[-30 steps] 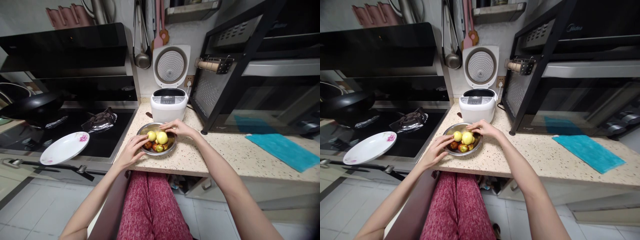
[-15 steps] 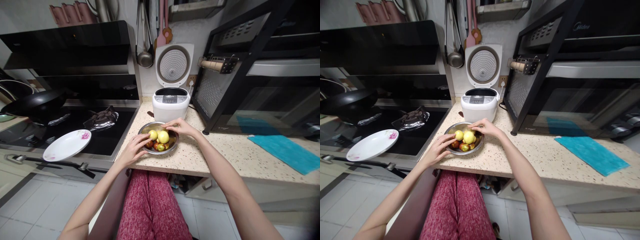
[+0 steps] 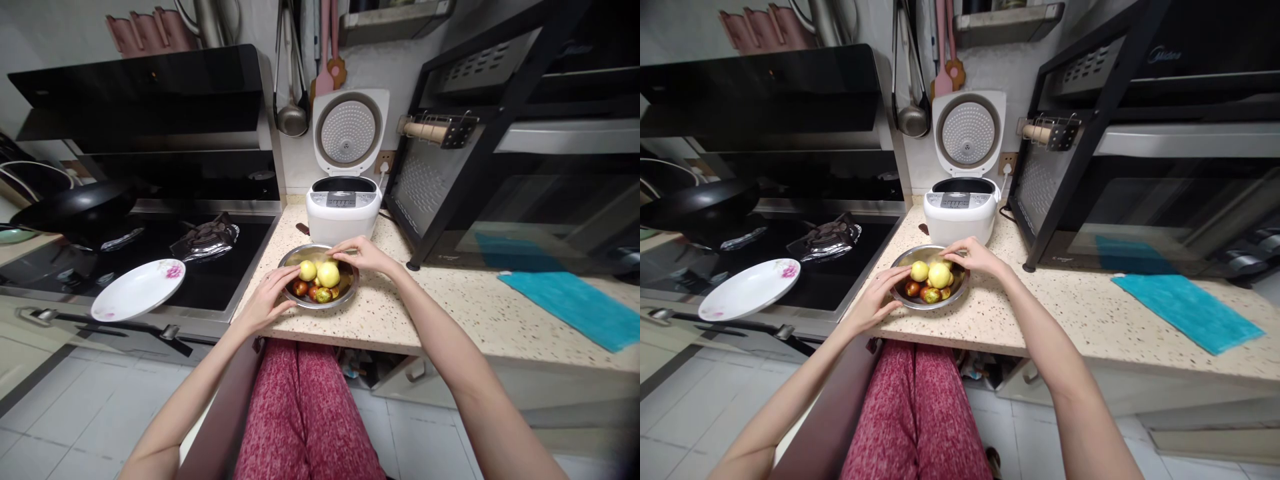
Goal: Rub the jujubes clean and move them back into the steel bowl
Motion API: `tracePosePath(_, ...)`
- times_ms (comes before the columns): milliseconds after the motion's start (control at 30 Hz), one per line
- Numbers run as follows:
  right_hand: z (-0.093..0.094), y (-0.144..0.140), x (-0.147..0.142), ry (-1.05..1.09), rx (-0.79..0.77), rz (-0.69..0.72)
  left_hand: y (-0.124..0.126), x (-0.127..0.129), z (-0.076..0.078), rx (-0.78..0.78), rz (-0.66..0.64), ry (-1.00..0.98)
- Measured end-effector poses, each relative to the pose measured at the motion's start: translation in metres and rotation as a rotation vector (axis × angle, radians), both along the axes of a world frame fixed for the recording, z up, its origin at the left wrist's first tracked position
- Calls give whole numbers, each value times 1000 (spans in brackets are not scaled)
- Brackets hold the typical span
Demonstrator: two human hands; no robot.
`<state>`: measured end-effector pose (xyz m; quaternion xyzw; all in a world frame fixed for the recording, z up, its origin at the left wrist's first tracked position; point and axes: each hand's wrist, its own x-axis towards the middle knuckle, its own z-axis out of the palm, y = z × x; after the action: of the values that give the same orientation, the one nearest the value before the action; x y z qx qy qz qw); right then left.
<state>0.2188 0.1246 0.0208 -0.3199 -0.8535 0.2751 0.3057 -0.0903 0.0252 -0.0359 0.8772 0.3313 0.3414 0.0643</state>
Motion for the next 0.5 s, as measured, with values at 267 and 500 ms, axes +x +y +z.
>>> tracePosePath(267, 10, 1, 15, -195, 138, -162, 0, 1, 0, -2, -13, 3)
tracePosePath(500, 11, -4, 25, -243, -401, -232, 0, 2, 1, 12, -5, 2)
